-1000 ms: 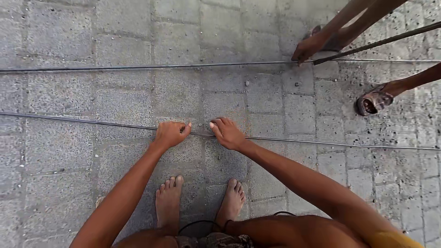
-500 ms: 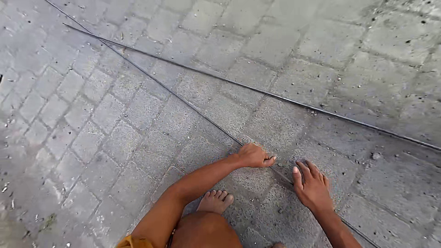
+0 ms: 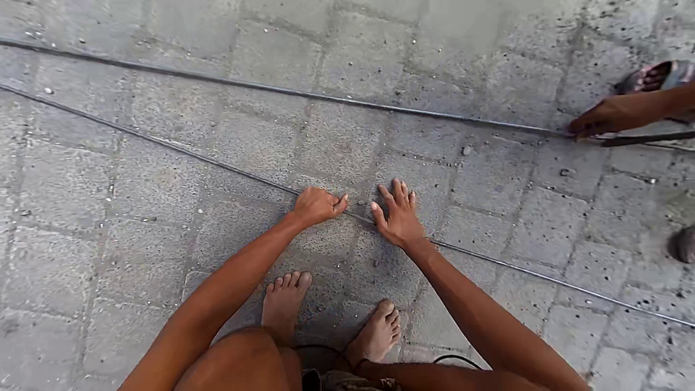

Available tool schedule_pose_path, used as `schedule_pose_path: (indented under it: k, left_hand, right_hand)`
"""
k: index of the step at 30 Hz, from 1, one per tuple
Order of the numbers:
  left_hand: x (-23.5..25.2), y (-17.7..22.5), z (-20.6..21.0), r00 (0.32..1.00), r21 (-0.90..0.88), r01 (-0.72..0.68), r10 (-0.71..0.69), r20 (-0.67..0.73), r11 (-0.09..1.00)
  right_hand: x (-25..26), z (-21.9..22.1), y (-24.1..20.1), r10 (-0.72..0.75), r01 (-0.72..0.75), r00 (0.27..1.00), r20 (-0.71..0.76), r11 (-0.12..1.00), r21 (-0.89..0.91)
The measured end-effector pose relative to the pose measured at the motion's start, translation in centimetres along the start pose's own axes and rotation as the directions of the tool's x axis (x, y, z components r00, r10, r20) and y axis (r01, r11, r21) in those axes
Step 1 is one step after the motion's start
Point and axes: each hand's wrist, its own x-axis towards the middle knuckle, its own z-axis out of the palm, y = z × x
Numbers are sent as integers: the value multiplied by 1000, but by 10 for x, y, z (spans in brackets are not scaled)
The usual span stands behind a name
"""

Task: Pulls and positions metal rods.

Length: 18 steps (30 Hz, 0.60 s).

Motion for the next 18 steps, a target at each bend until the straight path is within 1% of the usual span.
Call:
schedule_pose_path:
  k: [2, 4, 9, 12, 13, 14, 16, 17, 18]
  left_hand:
    - [-1, 1, 3, 1000, 23, -4, 4, -18, 1000]
    - [1, 1, 1, 1000, 42, 5, -5, 1, 999]
    - [3, 2, 0, 1000, 37, 7, -7, 3, 999]
    - [5, 2, -5, 999, 26, 25, -26, 45, 999]
    - [5, 2, -5, 999, 14, 12, -13, 35, 1000]
    - [5, 1, -2, 1000, 0, -14, 14, -17, 1000]
    - [5, -3, 7, 974, -11, -85, 80, -212, 996]
    - [6, -3, 11, 957, -9, -89, 83, -278, 996]
    - [7, -1, 11, 951, -7, -65, 59, -303, 998]
  right_hand:
    - [-3, 3, 1, -12, 12, 1000, -16, 1000, 2]
    - [0, 3, 2, -15, 15, 1000, -15, 1000, -3]
    - [0, 4, 5, -16, 16, 1000, -8, 1000, 0]
    - [2, 0, 3, -7, 7, 1000, 11, 1000, -2]
    - [2, 0, 3, -2, 2, 1000, 14, 1000, -2]
    - [2, 0, 4, -4, 4, 1000, 11, 1000, -2]
    - [4, 0, 4, -7, 7, 1000, 13, 1000, -2]
    - [5, 0, 4, -7, 7, 1000, 12, 1000, 1]
    - [4, 1, 5, -6, 6, 1000, 12, 1000, 1]
